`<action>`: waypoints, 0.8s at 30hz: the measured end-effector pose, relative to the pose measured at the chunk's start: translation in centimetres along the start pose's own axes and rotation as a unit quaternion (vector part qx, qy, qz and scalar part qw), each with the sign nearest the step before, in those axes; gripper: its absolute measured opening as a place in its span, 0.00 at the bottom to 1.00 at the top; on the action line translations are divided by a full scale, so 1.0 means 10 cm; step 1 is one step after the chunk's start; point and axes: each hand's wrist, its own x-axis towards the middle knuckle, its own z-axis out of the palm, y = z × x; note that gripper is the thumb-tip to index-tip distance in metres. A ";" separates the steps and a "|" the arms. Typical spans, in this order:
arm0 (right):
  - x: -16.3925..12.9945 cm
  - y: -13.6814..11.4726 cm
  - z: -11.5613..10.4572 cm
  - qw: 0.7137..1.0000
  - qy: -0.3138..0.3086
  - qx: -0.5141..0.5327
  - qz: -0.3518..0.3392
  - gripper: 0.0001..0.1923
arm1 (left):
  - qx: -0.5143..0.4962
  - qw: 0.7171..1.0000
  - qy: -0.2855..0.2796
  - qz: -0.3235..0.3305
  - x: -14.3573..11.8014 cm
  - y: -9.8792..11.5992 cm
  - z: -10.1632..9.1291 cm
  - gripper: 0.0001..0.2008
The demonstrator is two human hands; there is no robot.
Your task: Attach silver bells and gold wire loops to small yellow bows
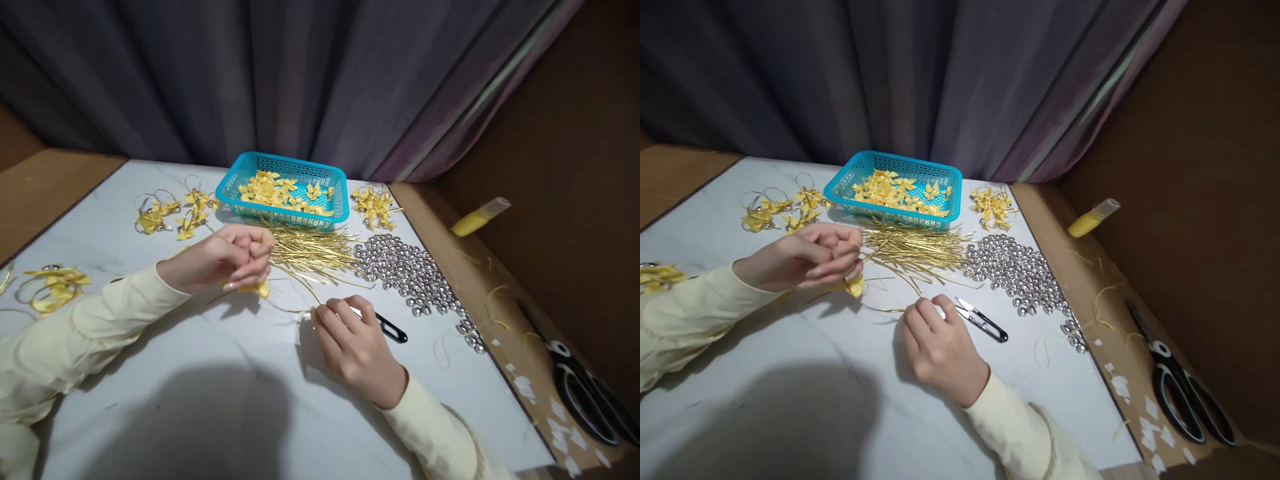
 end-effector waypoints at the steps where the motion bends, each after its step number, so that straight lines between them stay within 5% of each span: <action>1: 0.00 0.00 0.00 1.000 0.004 0.000 -0.001 0.11 | 0.016 0.997 -0.057 -0.057 -0.01 0.02 -0.01 0.03; 3: -0.01 0.01 0.00 1.000 0.010 0.002 -0.005 0.10 | 0.066 0.972 -0.145 -0.174 -0.03 0.04 0.02 0.09; 7: -0.02 0.00 0.00 1.000 0.010 -0.003 -0.012 0.09 | 0.216 0.941 -0.104 -0.241 -0.07 0.02 0.13 0.09; 11: -0.02 -0.01 -0.01 1.000 0.016 -0.004 -0.014 0.09 | 0.211 0.956 -0.071 -0.190 -0.10 0.01 0.16 0.13; 17: -0.02 0.00 0.00 1.000 0.017 0.004 -0.012 0.08 | 0.072 0.992 0.019 -0.100 -0.11 0.05 0.13 0.13; 24: -0.04 0.00 0.02 1.000 0.014 -0.006 -0.007 0.08 | -0.060 0.996 0.050 0.031 -0.13 0.21 0.14 0.12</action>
